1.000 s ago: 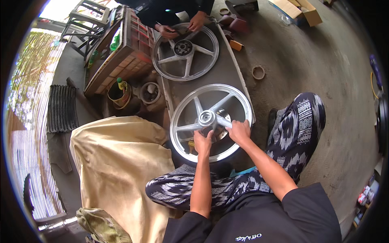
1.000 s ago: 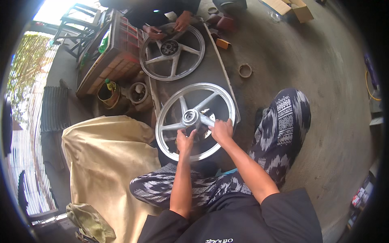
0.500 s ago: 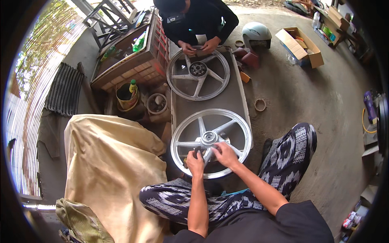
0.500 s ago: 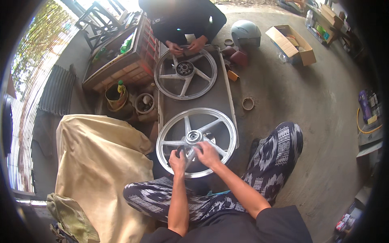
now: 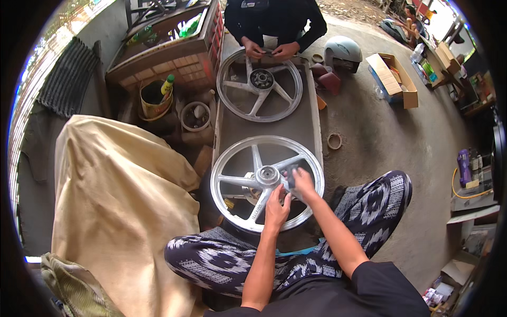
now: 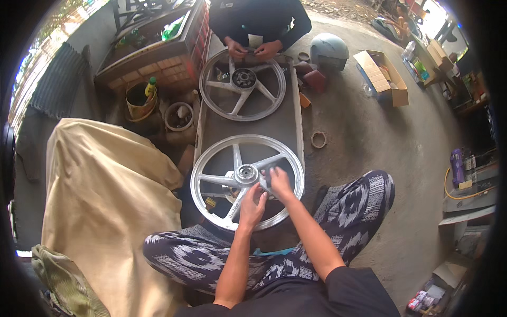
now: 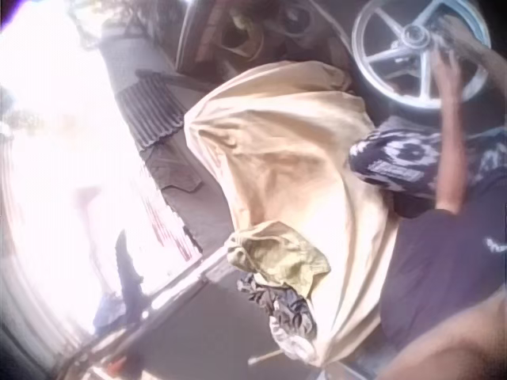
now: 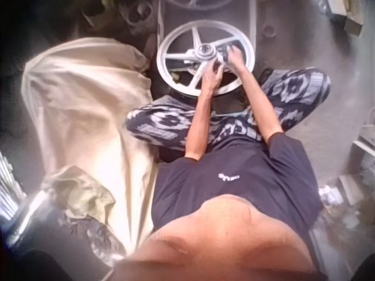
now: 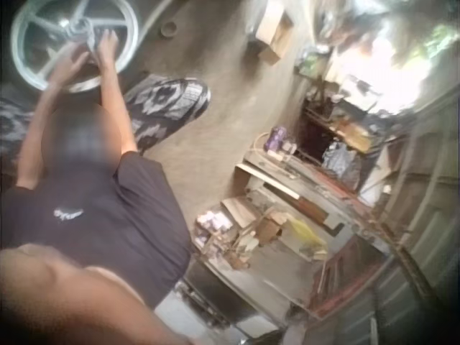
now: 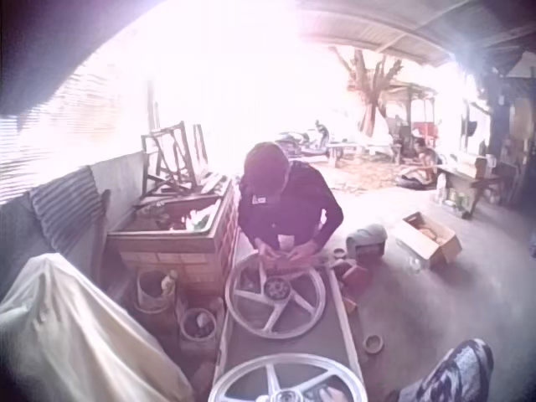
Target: The person wipes a motorcycle wheel with a cloth and sands the surface using a small block. They then spin the wheel to check for debris and continue sanding and wiping different sections of the rim.
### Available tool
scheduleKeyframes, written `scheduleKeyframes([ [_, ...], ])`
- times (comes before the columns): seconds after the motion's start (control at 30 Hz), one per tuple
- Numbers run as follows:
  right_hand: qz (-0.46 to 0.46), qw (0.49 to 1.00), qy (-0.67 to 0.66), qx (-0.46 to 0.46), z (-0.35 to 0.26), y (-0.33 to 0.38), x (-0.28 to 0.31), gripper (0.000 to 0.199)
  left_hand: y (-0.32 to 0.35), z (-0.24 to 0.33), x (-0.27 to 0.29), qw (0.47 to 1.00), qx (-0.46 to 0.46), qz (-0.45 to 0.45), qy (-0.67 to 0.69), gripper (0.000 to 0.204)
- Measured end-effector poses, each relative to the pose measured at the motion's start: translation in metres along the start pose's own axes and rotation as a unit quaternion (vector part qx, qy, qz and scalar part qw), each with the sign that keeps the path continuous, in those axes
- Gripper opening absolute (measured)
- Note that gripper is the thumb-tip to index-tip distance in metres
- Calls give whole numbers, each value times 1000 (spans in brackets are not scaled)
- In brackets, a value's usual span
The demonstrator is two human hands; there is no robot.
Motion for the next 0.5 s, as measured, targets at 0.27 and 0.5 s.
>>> scheduleKeyframes([
  [0.27,-9,978,-46,-203,64,-88,28,23,9,-6,20,998,24,48,-22,35],
  [0.5,-77,940,-191,-272,63,-80,0,26,1,-15,54,991,66,115,-12,32],
])
Point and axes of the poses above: each hand's wrist, its own y-axis away from the middle knuckle, its own x-axis out of the back of the hand, z = x × y, the point moved 3 cm from there along -y, towards the middle knuckle, and after that the axes turned 15 degrees about y, right-handed, at the moved point
